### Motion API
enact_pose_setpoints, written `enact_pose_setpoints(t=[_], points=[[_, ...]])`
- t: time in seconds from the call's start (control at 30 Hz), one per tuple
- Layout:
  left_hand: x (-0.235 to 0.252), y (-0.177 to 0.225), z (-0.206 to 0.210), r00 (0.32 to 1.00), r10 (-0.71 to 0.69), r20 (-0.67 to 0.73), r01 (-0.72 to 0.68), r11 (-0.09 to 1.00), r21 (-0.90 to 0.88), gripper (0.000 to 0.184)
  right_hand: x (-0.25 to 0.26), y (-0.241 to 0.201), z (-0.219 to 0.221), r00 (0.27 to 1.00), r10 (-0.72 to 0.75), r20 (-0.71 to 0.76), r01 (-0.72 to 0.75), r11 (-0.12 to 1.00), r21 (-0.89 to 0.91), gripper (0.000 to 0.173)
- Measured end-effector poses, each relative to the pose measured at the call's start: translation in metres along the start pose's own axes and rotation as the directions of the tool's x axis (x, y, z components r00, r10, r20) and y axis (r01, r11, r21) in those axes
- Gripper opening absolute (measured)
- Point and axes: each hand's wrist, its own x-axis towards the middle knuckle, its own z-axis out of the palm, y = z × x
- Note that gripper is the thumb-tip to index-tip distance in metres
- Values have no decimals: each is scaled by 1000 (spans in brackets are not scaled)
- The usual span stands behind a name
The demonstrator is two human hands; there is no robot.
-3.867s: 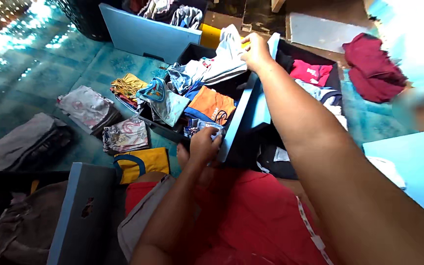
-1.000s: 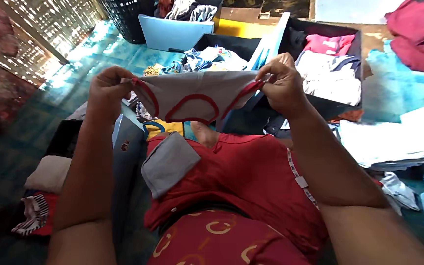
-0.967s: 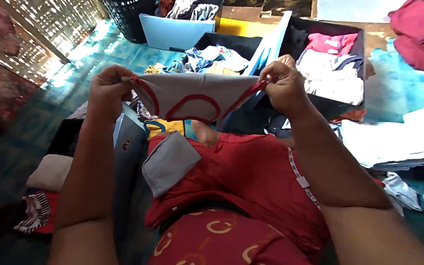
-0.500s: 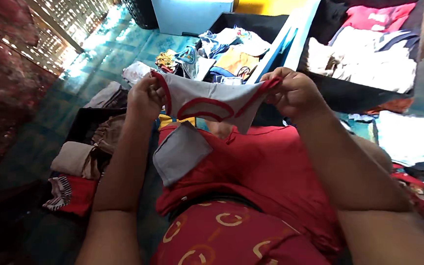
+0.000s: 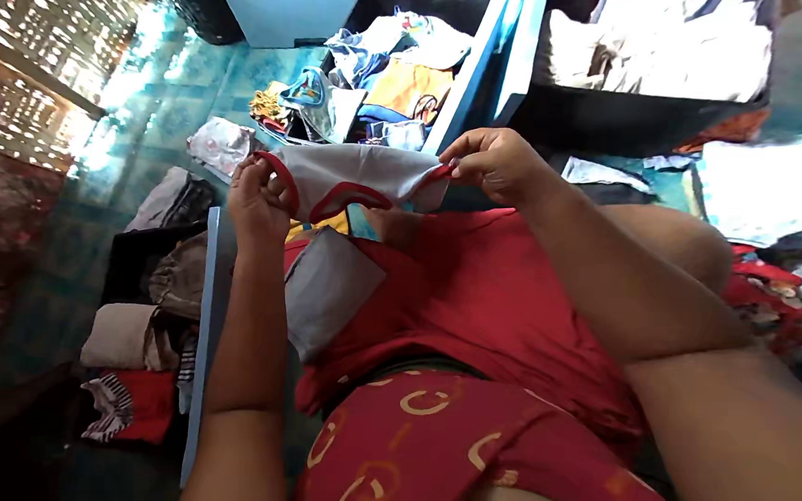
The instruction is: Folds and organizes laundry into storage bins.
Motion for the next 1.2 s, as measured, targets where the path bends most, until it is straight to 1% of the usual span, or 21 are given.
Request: enact_pose_setpoints(t=[0.07, 0.13, 0.2, 0.27, 0.33, 0.43, 0.53, 0.57, 0.63, 0.7, 0.77, 0.8, 0.83, 0.87, 0.9, 0.93, 0.97, 1.0, 1.07, 1.13, 1.2], points=[[0, 0, 1, 1000, 6, -3, -6, 1000, 18, 13, 0, 3, 1, 999, -23, -25, 21, 996, -91, 17], [1, -3, -1, 999, 31, 14, -31, 999, 18, 11, 1, 6, 1, 997, -53, -53, 39, 973, -226, 18], [2, -5, -2, 999, 49, 22, -49, 999, 19, 14, 1, 8, 1, 993, -85, -81, 49, 926, -375, 16], [1, -4, -2, 997, 69, 15, -70, 995, 73, 21, 1, 9, 1, 988, -125, -95, 61, 864, -501, 17], [-1, -2, 0, 996, 88, -5, -87, 986, 140, 26, 1, 9, 4, 979, -171, -114, 74, 810, -582, 20], [-3, -1, 1, 991, 135, 12, -135, 969, 209, 23, 0, 10, 8, 953, -255, -164, 102, 778, -620, 18], [-4, -5, -2, 970, 233, 64, -242, 938, 247, 16, -2, 10, 13, 913, -369, -173, 164, 722, -672, 17], [-4, -7, -3, 961, 267, 70, -276, 927, 255, 16, -2, 10, 14, 905, -391, -170, 177, 707, -684, 17], [-2, -7, -3, 951, 304, 50, -304, 899, 316, 24, -1, 10, 15, 909, -375, -185, 158, 717, -679, 17], [-2, -6, -3, 951, 309, 21, -288, 856, 430, 30, 1, 10, 14, 928, -282, -244, 78, 787, -612, 24], [0, -5, -8, 954, 297, 33, -258, 761, 595, 29, 5, 12, 9, 932, -161, -325, 1, 897, -442, 27], [1, -3, -11, 958, 280, 64, -243, 672, 700, 26, 7, 15, 6, 922, -125, -366, -2, 945, -327, 27], [1, 1, -13, 961, 258, 103, -232, 540, 809, 20, 9, 16, 4, 905, -105, -413, 25, 980, -196, 26], [-1, 7, -14, 963, 228, 141, -220, 375, 900, 11, 9, 13, 1, 882, -84, -464, 68, 996, -52, 25], [-3, 12, -14, 967, 201, 155, -199, 225, 954, 7, 8, 8, -1, 856, -70, -512, 127, 989, 78, 22], [-3, 13, -14, 974, 178, 141, -170, 159, 973, 10, 8, 3, -2, 837, -71, -543, 196, 965, 176, 18], [-1, 13, -16, 979, 166, 117, -145, 170, 975, 13, 9, -1, -2, 830, -96, -549, 257, 940, 224, 13], [0, 12, -15, 983, 158, 93, -128, 228, 965, 17, 9, -4, 0, 833, -128, -538, 297, 925, 239, 10], [5, 7, -14, 987, 136, 83, -134, 423, 896, 25, 9, -7, 9, 851, -185, -491, 335, 912, 236, 10], [8, 2, -7, 987, 108, 115, -158, 633, 758, 35, 14, -11, 16, 862, -265, -431, 368, 913, 175, 18], [6, 10, 10, 990, 31, 138, -106, 805, 584, 44, 19, -25, 20, 883, -270, -384, 343, 929, 136, 23]])
